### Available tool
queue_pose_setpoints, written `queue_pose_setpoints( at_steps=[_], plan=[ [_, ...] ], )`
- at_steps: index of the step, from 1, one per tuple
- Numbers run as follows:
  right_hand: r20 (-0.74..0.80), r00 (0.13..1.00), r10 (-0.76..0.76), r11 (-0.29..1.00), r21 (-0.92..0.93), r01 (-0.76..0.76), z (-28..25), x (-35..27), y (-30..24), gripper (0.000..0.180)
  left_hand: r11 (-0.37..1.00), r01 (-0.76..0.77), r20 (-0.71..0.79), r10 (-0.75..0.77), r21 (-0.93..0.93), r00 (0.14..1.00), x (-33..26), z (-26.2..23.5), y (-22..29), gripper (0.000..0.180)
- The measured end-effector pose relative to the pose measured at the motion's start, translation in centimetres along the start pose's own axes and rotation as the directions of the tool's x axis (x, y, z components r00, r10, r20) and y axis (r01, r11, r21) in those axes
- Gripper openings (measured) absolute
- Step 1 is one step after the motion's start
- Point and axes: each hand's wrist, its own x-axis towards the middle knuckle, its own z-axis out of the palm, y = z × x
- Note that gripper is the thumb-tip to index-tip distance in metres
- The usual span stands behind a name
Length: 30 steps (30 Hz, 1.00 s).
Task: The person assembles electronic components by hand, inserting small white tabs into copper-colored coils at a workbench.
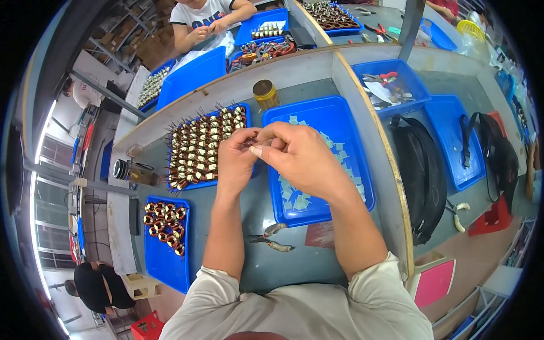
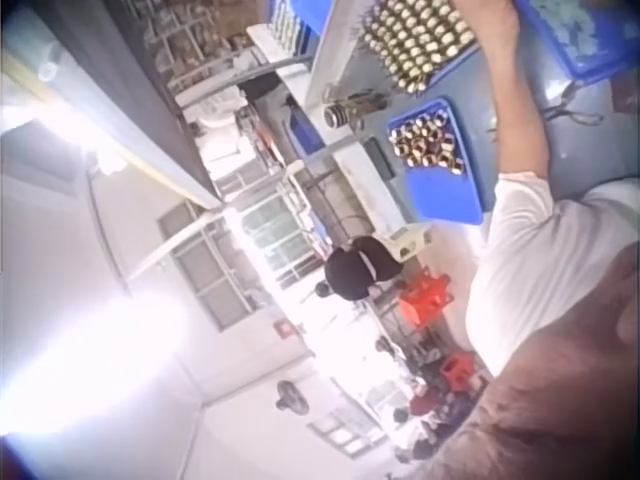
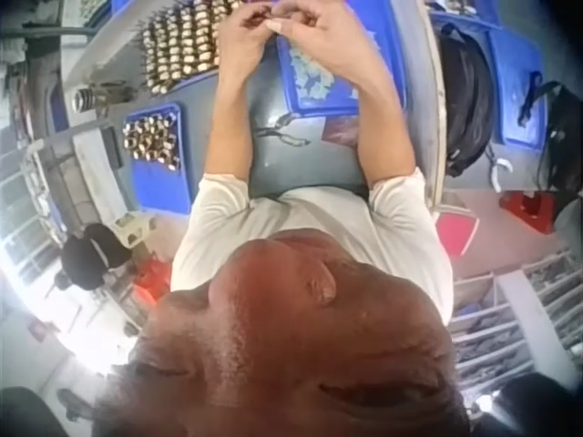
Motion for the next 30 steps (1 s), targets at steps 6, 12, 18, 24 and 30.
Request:
queue_pose_setpoints(
  at_steps=[6,12,18,24,30],
  plan=[
    [-0.090,0.991,-0.096,0.990,0.099,0.104,-0.5,-1.0,-0.4,0.021,0.937,-0.034,0.040,0.022,0.349,0.999,-1.0,0.9,0.6,0.023],
    [-0.287,0.940,-0.182,0.969,0.112,0.222,-5.1,-1.5,-0.8,0.023,0.938,0.100,-0.136,-0.058,0.331,0.989,-2.2,-1.6,2.3,0.021],
    [-0.317,0.936,-0.152,0.940,0.245,0.236,-6.8,-1.3,-1.1,0.022,0.889,0.172,-0.334,-0.022,0.425,0.942,-3.1,-9.8,3.0,0.024],
    [-0.255,0.917,-0.306,0.911,0.202,0.360,-7.3,-2.8,-1.8,0.022,0.802,0.181,-0.203,-0.077,0.569,0.976,-2.9,-5.4,1.0,0.027],
    [-0.282,0.923,-0.262,0.891,0.296,0.344,-7.0,-4.0,-2.6,0.018,0.086,-0.025,0.002,0.260,0.996,0.966,-0.7,-3.4,-1.6,0.031]
  ],
)
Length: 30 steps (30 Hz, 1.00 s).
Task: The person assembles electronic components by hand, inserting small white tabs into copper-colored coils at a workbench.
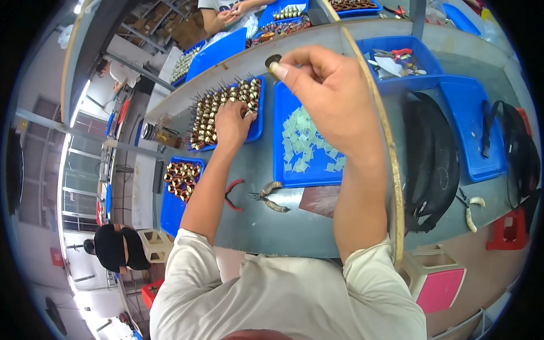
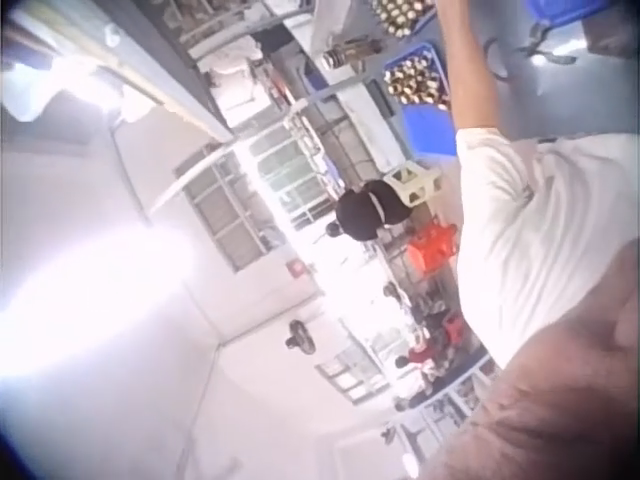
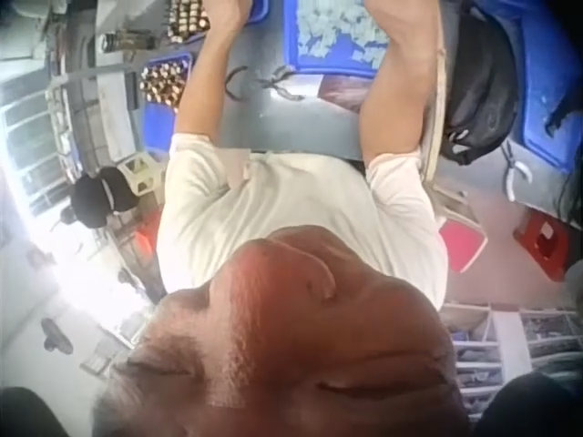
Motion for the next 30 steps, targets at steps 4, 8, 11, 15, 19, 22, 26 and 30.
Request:
queue_pose_setpoints(
  at_steps=[4,8,11,15,19,22,26,30],
  plan=[
    [-0.009,1.000,0.028,0.996,-0.087,-0.028,0.3,-0.4,-0.6,0.018,1.000,0.008,-0.024,-0.008,0.030,1.000,-0.7,0.8,-1.9,0.032],
    [-0.002,0.999,0.051,0.998,-0.037,-0.051,-0.3,-0.1,-0.3,0.019,0.999,-0.014,0.011,0.014,0.039,1.000,0.0,0.9,-2.2,0.030],
    [-0.025,1.000,0.012,0.994,-0.106,-0.015,0.0,0.1,-0.6,0.020,0.999,-0.020,0.024,0.019,0.046,1.000,0.6,0.7,-2.0,0.029],
    [-0.016,1.000,0.014,0.996,-0.084,-0.015,0.1,0.4,-0.8,0.021,0.995,0.001,0.089,-0.010,0.096,0.996,0.9,0.5,-1.9,0.031],
    [0.019,0.998,0.055,0.990,-0.131,-0.052,-0.5,0.3,-0.8,0.020,0.994,-0.018,0.076,0.010,0.106,0.997,1.1,0.3,-1.9,0.038],
    [-0.003,1.000,0.031,0.992,-0.122,-0.031,-0.9,0.1,-1.0,0.020,0.992,-0.070,0.022,0.068,0.108,0.997,0.7,-1.3,-0.4,0.039],
    [-0.018,1.000,0.020,0.994,-0.103,-0.021,-1.2,-0.2,-1.1,0.021,0.993,-0.112,0.051,0.114,-0.049,0.992,0.0,-5.9,0.8,0.035],
    [-0.057,0.998,-0.020,0.997,-0.074,0.016,-1.0,-0.6,-0.7,0.022,0.975,-0.038,0.179,0.078,-0.217,0.981,-1.6,-11.1,3.7,0.020]
  ],
)
